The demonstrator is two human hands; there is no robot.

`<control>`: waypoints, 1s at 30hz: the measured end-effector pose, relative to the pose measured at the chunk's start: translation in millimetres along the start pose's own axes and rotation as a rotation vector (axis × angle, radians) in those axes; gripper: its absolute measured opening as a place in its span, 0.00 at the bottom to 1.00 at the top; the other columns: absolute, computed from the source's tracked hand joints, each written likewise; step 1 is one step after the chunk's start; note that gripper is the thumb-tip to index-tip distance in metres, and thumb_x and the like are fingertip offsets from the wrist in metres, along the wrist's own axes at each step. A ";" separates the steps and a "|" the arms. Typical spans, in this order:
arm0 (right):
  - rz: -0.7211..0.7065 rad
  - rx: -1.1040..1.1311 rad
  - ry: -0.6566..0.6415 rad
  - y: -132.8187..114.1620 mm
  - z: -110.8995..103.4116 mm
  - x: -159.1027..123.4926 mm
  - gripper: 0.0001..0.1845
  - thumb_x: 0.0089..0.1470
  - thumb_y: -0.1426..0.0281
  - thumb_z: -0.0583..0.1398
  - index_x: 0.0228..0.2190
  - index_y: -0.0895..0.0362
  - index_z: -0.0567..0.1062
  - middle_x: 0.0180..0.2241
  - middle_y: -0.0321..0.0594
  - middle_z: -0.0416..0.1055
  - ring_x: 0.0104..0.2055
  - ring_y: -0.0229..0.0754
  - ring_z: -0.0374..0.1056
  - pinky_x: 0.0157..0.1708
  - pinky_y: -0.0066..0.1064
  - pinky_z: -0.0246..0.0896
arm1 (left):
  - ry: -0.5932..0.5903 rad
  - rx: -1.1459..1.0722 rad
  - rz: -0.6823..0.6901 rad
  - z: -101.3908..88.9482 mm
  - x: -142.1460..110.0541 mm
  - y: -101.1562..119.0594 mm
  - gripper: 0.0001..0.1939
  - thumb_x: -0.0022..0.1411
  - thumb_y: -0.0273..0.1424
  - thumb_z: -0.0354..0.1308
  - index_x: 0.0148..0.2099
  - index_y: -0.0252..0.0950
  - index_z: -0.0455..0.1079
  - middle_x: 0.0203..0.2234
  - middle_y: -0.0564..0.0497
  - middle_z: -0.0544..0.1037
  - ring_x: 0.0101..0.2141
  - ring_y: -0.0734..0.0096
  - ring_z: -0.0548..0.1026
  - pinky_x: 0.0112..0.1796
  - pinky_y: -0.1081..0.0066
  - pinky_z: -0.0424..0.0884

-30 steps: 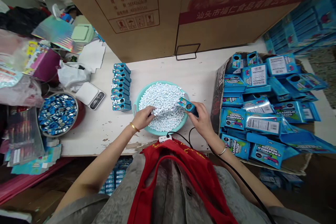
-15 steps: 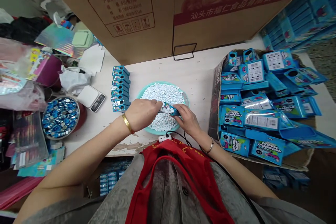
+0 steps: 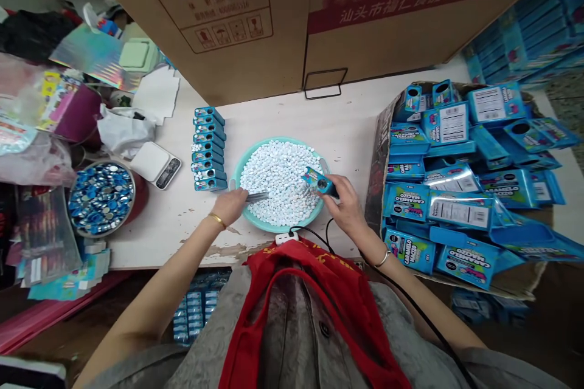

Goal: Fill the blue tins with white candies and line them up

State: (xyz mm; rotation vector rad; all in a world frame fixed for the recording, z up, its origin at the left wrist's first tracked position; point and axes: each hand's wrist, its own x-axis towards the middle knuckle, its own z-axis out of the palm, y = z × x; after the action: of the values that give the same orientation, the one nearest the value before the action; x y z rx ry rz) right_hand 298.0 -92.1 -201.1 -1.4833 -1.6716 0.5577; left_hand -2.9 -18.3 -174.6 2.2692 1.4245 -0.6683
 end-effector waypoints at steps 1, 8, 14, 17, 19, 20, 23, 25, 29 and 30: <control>0.010 -0.008 0.008 1.2 -3.1 0.1 0.19 0.60 0.67 0.57 0.52 0.54 0.68 0.46 0.49 0.70 0.50 0.51 0.67 0.51 0.46 0.66 | -0.003 -0.058 -0.006 16.8 9.2 6.0 0.09 0.66 0.29 0.51 0.46 0.33 0.67 0.43 0.40 0.75 0.45 0.56 0.75 0.40 0.63 0.69; 0.045 -0.050 0.060 -0.5 -11.3 -0.4 0.18 0.59 0.63 0.59 0.50 0.55 0.70 0.45 0.48 0.71 0.49 0.51 0.68 0.48 0.44 0.66 | 0.097 -0.259 0.050 63.0 64.1 74.2 0.16 0.68 0.28 0.46 0.57 0.35 0.61 0.52 0.42 0.72 0.49 0.61 0.74 0.44 0.66 0.69; 0.061 -0.049 0.064 -1.5 -11.2 -2.7 0.18 0.59 0.63 0.58 0.50 0.55 0.70 0.44 0.47 0.71 0.48 0.50 0.68 0.49 0.45 0.66 | 0.145 -0.346 0.094 53.7 45.6 49.2 0.15 0.69 0.33 0.48 0.56 0.35 0.61 0.48 0.44 0.74 0.48 0.63 0.74 0.46 0.67 0.68; 0.065 -0.059 0.034 0.8 -9.8 -3.5 0.18 0.60 0.64 0.58 0.51 0.54 0.69 0.45 0.48 0.71 0.49 0.51 0.68 0.50 0.46 0.66 | 0.218 -0.392 0.176 33.6 22.6 28.4 0.15 0.68 0.36 0.50 0.53 0.35 0.63 0.45 0.45 0.75 0.44 0.64 0.75 0.43 0.67 0.69; 0.055 -0.065 -0.003 1.6 -7.0 -3.4 0.19 0.60 0.65 0.57 0.52 0.54 0.68 0.46 0.48 0.70 0.50 0.51 0.68 0.51 0.46 0.66 | 0.271 -0.391 0.258 13.3 7.8 19.9 0.14 0.68 0.37 0.49 0.52 0.36 0.63 0.43 0.46 0.75 0.42 0.65 0.74 0.41 0.68 0.69; 0.045 -0.068 -0.021 1.4 -5.0 -3.0 0.19 0.60 0.66 0.56 0.52 0.54 0.68 0.46 0.49 0.70 0.50 0.51 0.67 0.51 0.46 0.66 | 0.288 -0.377 0.298 1.5 1.3 17.9 0.14 0.68 0.37 0.49 0.51 0.36 0.63 0.42 0.46 0.75 0.41 0.66 0.74 0.41 0.69 0.69; -0.008 -0.082 -0.072 -2.0 3.1 -1.1 0.20 0.60 0.68 0.55 0.53 0.55 0.67 0.49 0.50 0.69 0.52 0.52 0.66 0.52 0.47 0.65 | 0.270 -0.289 0.378 -37.0 -13.6 20.6 0.13 0.68 0.37 0.49 0.50 0.36 0.64 0.41 0.45 0.75 0.40 0.66 0.74 0.40 0.69 0.68; -0.051 -0.091 -0.092 -6.0 9.0 0.4 0.21 0.59 0.71 0.55 0.54 0.55 0.67 0.49 0.50 0.70 0.53 0.52 0.66 0.53 0.48 0.65 | 0.212 -0.194 0.392 -63.0 -19.8 29.0 0.13 0.68 0.36 0.49 0.50 0.36 0.65 0.42 0.45 0.75 0.41 0.65 0.75 0.40 0.68 0.68; -0.103 -0.100 -0.127 -12.8 18.7 1.5 0.23 0.58 0.73 0.55 0.55 0.54 0.66 0.49 0.49 0.70 0.53 0.53 0.66 0.53 0.49 0.66 | 0.083 0.050 0.339 -108.4 -27.8 55.0 0.12 0.68 0.34 0.49 0.50 0.35 0.66 0.45 0.44 0.76 0.42 0.60 0.76 0.38 0.66 0.69; -0.109 -0.099 -0.133 -13.8 20.3 1.2 0.23 0.58 0.73 0.55 0.56 0.53 0.66 0.49 0.49 0.70 0.53 0.53 0.66 0.53 0.50 0.66 | 0.066 0.109 0.317 -117.4 -29.9 62.5 0.12 0.68 0.33 0.49 0.50 0.34 0.66 0.45 0.43 0.76 0.41 0.60 0.76 0.37 0.66 0.70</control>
State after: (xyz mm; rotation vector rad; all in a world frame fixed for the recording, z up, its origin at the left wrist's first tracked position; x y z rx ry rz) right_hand 273.5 -90.1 -201.7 -1.4414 -1.8949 0.5306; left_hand 65.2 -1.9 -57.7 2.5468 1.0417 -0.5862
